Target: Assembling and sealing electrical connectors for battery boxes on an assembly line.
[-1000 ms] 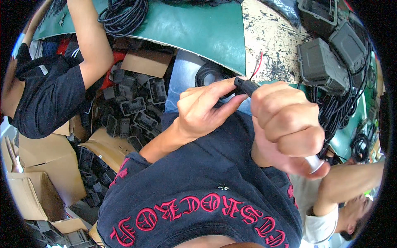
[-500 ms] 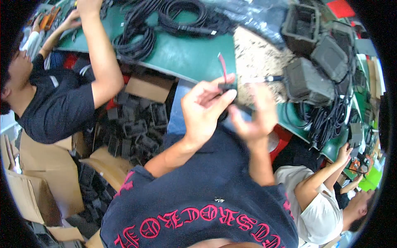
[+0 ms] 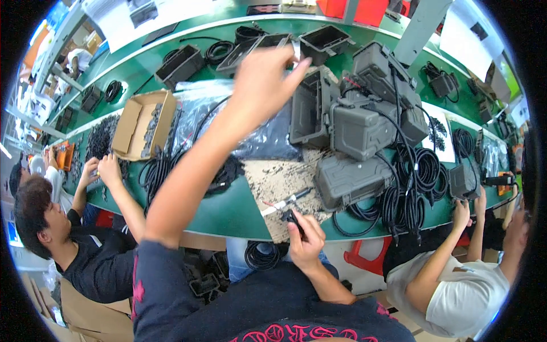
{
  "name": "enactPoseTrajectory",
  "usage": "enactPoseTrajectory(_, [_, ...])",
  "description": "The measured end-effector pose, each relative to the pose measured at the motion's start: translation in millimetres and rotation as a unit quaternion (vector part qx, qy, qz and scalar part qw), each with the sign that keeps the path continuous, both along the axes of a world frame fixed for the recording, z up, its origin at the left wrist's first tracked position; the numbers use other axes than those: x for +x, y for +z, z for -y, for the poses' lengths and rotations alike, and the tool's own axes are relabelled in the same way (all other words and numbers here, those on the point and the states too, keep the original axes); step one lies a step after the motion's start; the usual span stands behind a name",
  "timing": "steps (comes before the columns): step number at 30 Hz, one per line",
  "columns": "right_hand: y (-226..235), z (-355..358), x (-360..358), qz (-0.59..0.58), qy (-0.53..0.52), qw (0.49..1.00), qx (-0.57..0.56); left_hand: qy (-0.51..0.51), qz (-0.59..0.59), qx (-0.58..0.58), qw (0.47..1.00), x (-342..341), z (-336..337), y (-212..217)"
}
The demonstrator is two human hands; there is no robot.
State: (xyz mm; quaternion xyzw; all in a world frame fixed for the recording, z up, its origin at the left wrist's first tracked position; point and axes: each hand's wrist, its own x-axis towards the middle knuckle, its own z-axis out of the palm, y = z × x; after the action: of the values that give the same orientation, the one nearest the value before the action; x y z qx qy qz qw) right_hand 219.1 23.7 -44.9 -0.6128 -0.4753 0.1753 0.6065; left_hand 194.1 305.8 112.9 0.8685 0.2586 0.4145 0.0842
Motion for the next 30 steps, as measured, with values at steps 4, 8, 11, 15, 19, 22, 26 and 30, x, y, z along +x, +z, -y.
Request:
enactPoseTrajectory(4, [-2,-5,-2,0.001,0.013,1.000,-0.022,0.035,-0.232,0.013,0.972,136,-140,-52])
enactPoseTrajectory(8, [-10,-16,-1,0.012,0.042,0.999,0.015,0.096,-0.298,-0.107,0.944,182,-210,-113])
enactPoseTrajectory(11, [-7,-17,2,0.003,0.041,0.999,0.007,0.088,-0.226,-0.108,0.964,171,-227,-80])
enactPoseTrajectory(15, [-10,-11,7,0.000,0.013,1.000,0.025,-0.012,0.076,-0.198,0.977,80,-126,2])
enactPoseTrajectory(19, [-15,-8,3,-0.019,0.061,0.996,0.059,0.107,0.087,-0.244,0.960,-112,30,41])
enactPoseTrajectory(22, [-9,7,2,-0.035,0.092,0.995,0.030,0.146,0.091,-0.199,0.965,-196,156,23])
enactPoseTrajectory(26, [5,27,-16,-0.026,0.169,0.977,0.131,0.235,0.163,-0.413,0.865,-253,269,-14])
enactPoseTrajectory(30, [24,37,-31,0.058,0.254,0.953,0.152,0.254,0.246,-0.532,0.770,-280,326,-54])
